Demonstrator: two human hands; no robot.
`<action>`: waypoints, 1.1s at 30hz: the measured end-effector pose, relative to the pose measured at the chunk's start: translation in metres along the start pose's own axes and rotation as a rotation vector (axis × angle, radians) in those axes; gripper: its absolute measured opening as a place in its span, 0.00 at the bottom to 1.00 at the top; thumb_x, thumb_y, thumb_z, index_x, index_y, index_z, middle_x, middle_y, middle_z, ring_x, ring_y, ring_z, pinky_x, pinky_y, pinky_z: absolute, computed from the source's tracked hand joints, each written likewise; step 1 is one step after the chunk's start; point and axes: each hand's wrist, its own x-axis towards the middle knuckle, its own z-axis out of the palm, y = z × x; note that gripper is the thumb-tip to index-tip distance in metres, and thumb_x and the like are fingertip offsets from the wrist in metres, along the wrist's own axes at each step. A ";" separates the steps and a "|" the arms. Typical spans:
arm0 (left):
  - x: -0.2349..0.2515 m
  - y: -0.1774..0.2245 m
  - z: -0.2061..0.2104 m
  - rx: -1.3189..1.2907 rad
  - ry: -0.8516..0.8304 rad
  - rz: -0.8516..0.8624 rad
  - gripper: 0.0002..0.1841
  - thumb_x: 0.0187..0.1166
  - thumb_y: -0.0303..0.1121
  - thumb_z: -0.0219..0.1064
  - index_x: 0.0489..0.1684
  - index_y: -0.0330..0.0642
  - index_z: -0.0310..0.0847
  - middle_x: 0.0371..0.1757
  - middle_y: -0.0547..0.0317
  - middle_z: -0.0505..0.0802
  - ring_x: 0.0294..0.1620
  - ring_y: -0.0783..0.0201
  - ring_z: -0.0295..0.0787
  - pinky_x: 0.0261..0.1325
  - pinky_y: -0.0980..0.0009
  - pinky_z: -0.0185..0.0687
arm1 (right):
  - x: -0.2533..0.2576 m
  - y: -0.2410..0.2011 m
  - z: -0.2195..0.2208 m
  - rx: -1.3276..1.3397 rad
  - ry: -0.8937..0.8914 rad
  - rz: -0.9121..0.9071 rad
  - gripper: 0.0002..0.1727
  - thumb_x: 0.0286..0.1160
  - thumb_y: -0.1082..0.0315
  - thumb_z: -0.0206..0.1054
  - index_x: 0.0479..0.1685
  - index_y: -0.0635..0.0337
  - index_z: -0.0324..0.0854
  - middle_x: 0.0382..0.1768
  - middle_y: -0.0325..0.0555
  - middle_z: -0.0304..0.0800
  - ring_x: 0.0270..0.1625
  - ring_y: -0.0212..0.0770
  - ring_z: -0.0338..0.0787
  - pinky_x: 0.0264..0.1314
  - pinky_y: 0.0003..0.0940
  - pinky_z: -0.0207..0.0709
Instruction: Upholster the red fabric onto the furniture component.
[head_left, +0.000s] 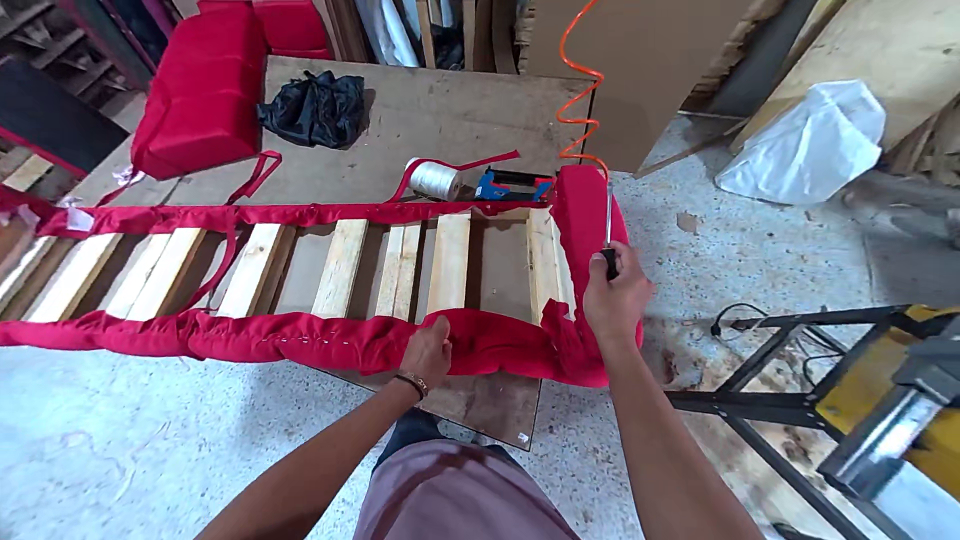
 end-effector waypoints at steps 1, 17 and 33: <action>-0.001 0.002 0.004 0.026 0.030 0.005 0.08 0.83 0.27 0.62 0.53 0.35 0.82 0.46 0.44 0.93 0.51 0.46 0.93 0.57 0.48 0.88 | 0.002 -0.001 0.001 0.009 -0.002 -0.003 0.19 0.88 0.59 0.57 0.66 0.59 0.82 0.36 0.52 0.88 0.34 0.50 0.87 0.37 0.55 0.78; -0.042 0.030 0.025 -0.104 -0.052 0.159 0.13 0.86 0.33 0.60 0.51 0.34 0.87 0.47 0.46 0.95 0.51 0.52 0.94 0.60 0.54 0.89 | 0.001 0.002 0.000 0.044 -0.023 -0.004 0.19 0.87 0.60 0.57 0.68 0.60 0.81 0.37 0.54 0.90 0.35 0.51 0.89 0.39 0.55 0.80; 0.172 0.052 0.010 0.233 -0.166 0.294 0.12 0.83 0.22 0.58 0.56 0.36 0.88 0.53 0.38 0.93 0.57 0.38 0.92 0.61 0.40 0.85 | -0.001 0.003 0.004 0.002 0.078 -0.004 0.17 0.85 0.61 0.59 0.63 0.60 0.83 0.28 0.44 0.86 0.25 0.39 0.82 0.30 0.40 0.75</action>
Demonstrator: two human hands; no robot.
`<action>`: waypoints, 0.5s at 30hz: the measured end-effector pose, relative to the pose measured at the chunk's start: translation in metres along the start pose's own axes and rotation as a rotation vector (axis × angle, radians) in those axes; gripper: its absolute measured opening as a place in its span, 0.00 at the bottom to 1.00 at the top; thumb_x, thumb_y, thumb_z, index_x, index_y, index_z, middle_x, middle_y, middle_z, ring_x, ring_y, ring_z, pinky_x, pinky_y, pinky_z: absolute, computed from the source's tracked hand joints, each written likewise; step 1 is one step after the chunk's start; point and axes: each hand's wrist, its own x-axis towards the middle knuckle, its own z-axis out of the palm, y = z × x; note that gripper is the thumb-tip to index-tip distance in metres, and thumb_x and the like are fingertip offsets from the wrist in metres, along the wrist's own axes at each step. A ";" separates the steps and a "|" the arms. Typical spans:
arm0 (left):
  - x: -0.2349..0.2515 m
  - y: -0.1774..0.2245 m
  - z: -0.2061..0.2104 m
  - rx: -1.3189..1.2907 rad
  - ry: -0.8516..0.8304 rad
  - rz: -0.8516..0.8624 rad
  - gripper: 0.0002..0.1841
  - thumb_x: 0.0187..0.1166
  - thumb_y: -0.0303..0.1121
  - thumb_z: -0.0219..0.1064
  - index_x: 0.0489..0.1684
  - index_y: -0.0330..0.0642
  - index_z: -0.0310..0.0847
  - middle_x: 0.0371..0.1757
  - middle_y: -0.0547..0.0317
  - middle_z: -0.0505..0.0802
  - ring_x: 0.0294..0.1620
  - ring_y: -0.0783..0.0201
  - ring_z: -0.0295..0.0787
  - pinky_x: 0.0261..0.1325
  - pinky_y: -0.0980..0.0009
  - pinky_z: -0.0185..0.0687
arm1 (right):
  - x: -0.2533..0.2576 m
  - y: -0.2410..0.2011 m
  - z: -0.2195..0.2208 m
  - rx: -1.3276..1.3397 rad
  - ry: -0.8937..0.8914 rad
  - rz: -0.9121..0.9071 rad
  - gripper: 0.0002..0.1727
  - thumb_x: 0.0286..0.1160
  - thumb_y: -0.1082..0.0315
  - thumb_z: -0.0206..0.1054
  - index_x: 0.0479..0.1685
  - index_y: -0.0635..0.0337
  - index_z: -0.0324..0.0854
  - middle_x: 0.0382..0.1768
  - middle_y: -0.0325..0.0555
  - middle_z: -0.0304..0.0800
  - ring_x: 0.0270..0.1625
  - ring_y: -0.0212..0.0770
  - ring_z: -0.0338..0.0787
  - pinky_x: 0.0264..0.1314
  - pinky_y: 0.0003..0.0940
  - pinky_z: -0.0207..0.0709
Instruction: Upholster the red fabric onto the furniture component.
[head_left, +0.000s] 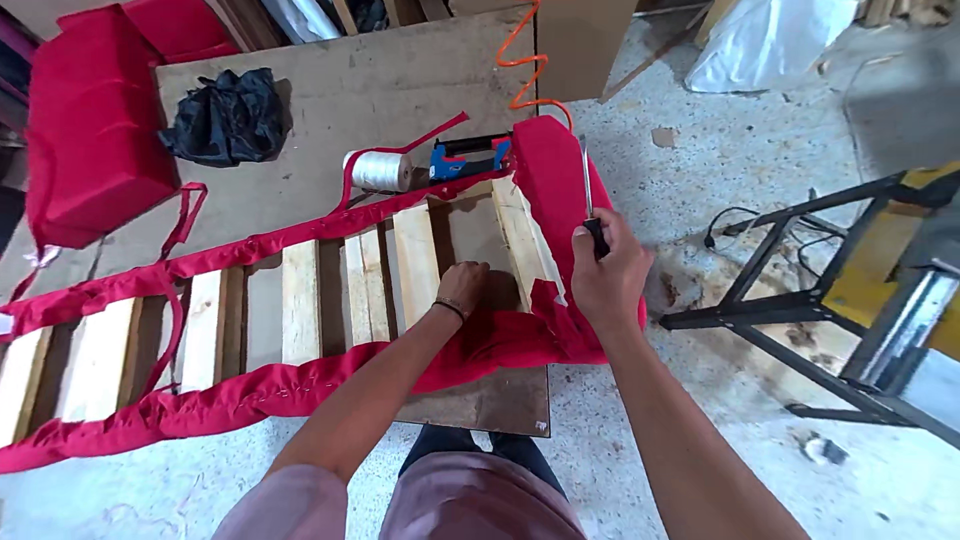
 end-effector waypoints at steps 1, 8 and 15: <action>0.001 -0.003 -0.001 0.004 -0.025 0.009 0.12 0.84 0.22 0.58 0.56 0.37 0.87 0.52 0.38 0.93 0.57 0.38 0.92 0.60 0.39 0.85 | 0.001 0.000 0.001 -0.010 -0.002 0.008 0.17 0.85 0.61 0.58 0.64 0.59 0.83 0.29 0.44 0.86 0.26 0.38 0.82 0.30 0.40 0.75; 0.013 -0.024 -0.008 -0.260 -0.047 0.068 0.15 0.73 0.23 0.68 0.57 0.42 0.89 0.49 0.42 0.95 0.54 0.41 0.93 0.59 0.37 0.85 | 0.004 0.002 0.006 0.027 0.023 0.045 0.18 0.85 0.62 0.59 0.66 0.60 0.81 0.31 0.44 0.87 0.25 0.35 0.83 0.28 0.37 0.79; -0.080 0.016 -0.019 -0.300 -0.062 0.272 0.33 0.81 0.49 0.71 0.81 0.40 0.75 0.75 0.46 0.86 0.80 0.47 0.78 0.86 0.47 0.67 | -0.100 -0.017 -0.058 0.302 0.317 0.057 0.20 0.87 0.65 0.58 0.74 0.59 0.72 0.34 0.30 0.86 0.24 0.27 0.81 0.23 0.26 0.80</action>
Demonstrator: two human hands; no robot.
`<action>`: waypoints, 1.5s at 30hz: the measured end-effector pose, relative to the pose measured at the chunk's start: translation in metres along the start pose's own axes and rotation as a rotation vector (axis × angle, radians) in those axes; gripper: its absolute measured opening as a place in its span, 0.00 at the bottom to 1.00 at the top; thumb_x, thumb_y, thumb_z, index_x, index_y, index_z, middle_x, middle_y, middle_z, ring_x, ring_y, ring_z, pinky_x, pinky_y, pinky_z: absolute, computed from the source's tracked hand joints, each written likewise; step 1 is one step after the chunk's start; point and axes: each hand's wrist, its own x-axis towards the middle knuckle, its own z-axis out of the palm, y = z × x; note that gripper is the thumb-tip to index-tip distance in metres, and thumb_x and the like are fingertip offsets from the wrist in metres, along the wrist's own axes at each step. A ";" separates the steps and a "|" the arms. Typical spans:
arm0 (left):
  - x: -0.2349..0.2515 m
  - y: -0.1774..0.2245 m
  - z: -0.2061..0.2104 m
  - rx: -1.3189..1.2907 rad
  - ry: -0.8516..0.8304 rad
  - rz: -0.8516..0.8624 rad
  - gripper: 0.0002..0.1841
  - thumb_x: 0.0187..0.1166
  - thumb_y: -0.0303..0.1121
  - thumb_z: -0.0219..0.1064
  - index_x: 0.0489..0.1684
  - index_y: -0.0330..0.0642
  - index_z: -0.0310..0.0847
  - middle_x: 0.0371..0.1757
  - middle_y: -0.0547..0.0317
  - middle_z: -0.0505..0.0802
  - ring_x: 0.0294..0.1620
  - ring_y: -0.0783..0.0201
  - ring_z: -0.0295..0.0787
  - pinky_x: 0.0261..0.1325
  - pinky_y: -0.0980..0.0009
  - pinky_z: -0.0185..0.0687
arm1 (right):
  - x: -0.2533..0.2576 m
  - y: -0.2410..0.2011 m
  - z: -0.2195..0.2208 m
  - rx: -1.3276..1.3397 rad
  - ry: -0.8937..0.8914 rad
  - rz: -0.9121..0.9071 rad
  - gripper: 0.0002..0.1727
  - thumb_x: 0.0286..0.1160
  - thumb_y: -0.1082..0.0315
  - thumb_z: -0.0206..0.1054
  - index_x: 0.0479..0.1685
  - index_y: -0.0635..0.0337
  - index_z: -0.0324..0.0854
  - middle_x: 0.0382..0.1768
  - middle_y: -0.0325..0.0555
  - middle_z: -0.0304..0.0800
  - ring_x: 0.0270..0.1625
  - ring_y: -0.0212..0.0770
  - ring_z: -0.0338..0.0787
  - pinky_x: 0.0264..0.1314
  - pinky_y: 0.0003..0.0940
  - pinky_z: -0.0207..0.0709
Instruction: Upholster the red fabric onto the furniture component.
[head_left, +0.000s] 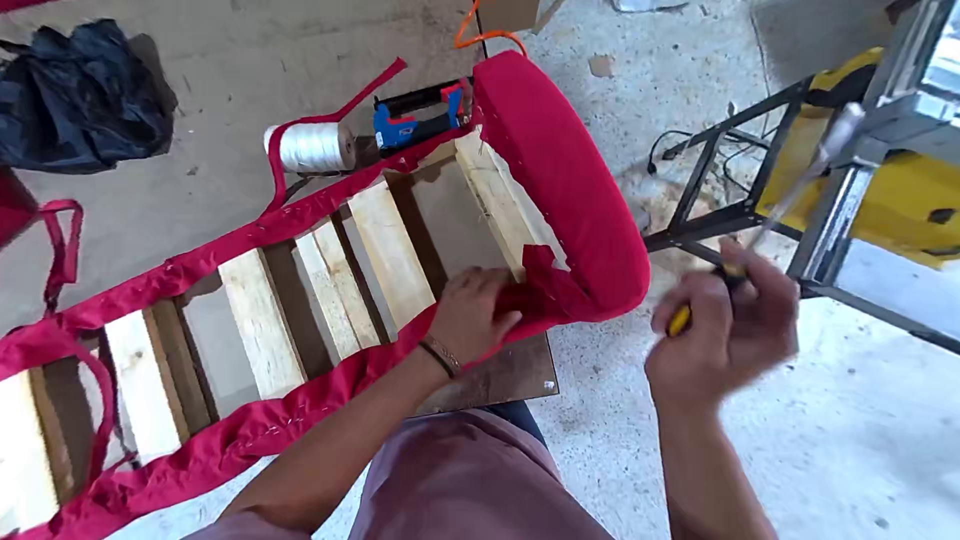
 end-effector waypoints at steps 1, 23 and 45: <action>0.002 -0.012 0.002 0.079 -0.102 -0.081 0.41 0.78 0.57 0.71 0.85 0.39 0.70 0.76 0.42 0.85 0.82 0.42 0.74 0.88 0.42 0.60 | -0.025 -0.001 -0.012 -0.023 0.015 0.044 0.20 0.87 0.65 0.56 0.74 0.60 0.70 0.31 0.29 0.83 0.22 0.27 0.80 0.23 0.26 0.80; -0.010 -0.041 0.011 -0.408 -0.205 -0.168 0.18 0.93 0.39 0.55 0.38 0.36 0.84 0.33 0.49 0.87 0.39 0.54 0.86 0.48 0.51 0.80 | -0.173 0.040 -0.022 -0.229 -0.429 0.444 0.20 0.83 0.58 0.58 0.61 0.63 0.85 0.24 0.35 0.85 0.19 0.27 0.80 0.20 0.26 0.77; -0.005 -0.079 0.046 0.028 0.302 0.226 0.09 0.79 0.39 0.68 0.32 0.47 0.89 0.37 0.61 0.95 0.54 0.54 0.89 0.77 0.47 0.64 | -0.121 -0.048 0.036 -0.983 -0.840 0.389 0.24 0.85 0.57 0.51 0.69 0.47 0.88 0.25 0.39 0.88 0.24 0.38 0.86 0.25 0.41 0.83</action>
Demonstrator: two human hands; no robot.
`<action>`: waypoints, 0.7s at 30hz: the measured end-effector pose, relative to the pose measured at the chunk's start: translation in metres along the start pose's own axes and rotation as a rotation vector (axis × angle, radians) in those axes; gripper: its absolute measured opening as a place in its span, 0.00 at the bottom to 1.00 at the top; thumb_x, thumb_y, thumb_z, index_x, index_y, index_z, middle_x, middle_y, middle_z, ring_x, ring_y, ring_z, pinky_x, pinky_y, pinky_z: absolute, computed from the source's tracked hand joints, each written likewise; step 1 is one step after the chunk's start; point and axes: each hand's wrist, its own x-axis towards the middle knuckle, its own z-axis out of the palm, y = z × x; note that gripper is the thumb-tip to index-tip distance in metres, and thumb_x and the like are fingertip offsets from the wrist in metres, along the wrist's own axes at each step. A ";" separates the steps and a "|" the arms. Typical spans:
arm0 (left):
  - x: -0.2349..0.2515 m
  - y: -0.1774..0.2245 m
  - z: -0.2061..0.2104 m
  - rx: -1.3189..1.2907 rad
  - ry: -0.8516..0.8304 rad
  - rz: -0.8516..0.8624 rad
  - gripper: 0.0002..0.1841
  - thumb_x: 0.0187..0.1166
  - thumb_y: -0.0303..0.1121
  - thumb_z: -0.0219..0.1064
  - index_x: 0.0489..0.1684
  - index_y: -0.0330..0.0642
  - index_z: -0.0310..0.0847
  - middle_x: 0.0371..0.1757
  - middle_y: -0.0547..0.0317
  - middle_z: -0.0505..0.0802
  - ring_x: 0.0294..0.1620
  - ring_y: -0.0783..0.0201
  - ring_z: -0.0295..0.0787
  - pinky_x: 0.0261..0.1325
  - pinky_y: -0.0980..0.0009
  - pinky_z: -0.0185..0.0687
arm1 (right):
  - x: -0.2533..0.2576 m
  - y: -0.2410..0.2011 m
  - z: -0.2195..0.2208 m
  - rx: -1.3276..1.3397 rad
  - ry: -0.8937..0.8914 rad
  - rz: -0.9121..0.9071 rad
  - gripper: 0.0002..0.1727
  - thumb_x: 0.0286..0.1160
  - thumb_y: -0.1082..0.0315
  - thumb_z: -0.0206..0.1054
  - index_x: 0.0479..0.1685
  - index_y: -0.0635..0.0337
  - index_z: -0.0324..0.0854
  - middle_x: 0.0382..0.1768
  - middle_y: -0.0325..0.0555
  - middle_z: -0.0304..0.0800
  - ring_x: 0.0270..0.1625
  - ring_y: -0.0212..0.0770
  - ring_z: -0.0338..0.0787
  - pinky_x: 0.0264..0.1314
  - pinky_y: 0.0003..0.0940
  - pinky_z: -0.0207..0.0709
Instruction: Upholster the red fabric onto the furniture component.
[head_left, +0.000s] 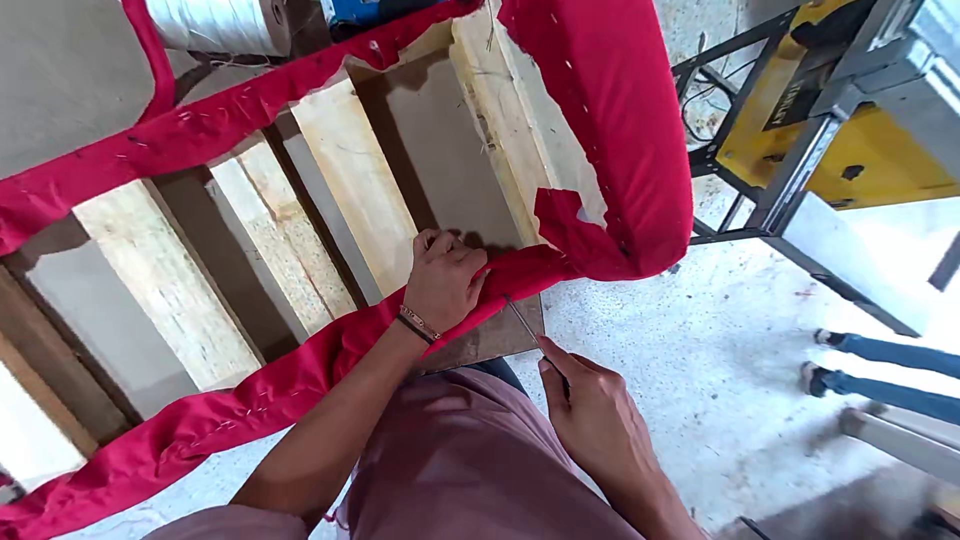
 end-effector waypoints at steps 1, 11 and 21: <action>-0.001 0.000 0.000 -0.014 0.002 -0.002 0.09 0.79 0.38 0.68 0.31 0.47 0.89 0.36 0.61 0.95 0.54 0.54 0.89 0.78 0.47 0.63 | 0.001 -0.008 -0.004 -0.036 -0.024 0.018 0.24 0.85 0.58 0.51 0.70 0.48 0.88 0.26 0.40 0.88 0.24 0.40 0.87 0.26 0.43 0.84; -0.004 -0.004 0.004 -0.110 0.057 0.017 0.09 0.76 0.36 0.67 0.27 0.46 0.88 0.33 0.61 0.95 0.54 0.52 0.90 0.84 0.44 0.59 | 0.055 -0.097 -0.049 -0.318 -0.539 0.371 0.20 0.89 0.58 0.52 0.70 0.48 0.81 0.34 0.51 0.90 0.41 0.54 0.94 0.39 0.53 0.86; -0.005 -0.002 0.003 -0.090 0.059 0.000 0.09 0.76 0.36 0.68 0.29 0.43 0.88 0.34 0.57 0.95 0.54 0.51 0.91 0.85 0.43 0.59 | -0.006 0.023 0.044 0.177 0.064 0.028 0.22 0.86 0.59 0.56 0.71 0.51 0.87 0.25 0.38 0.89 0.22 0.35 0.83 0.26 0.39 0.82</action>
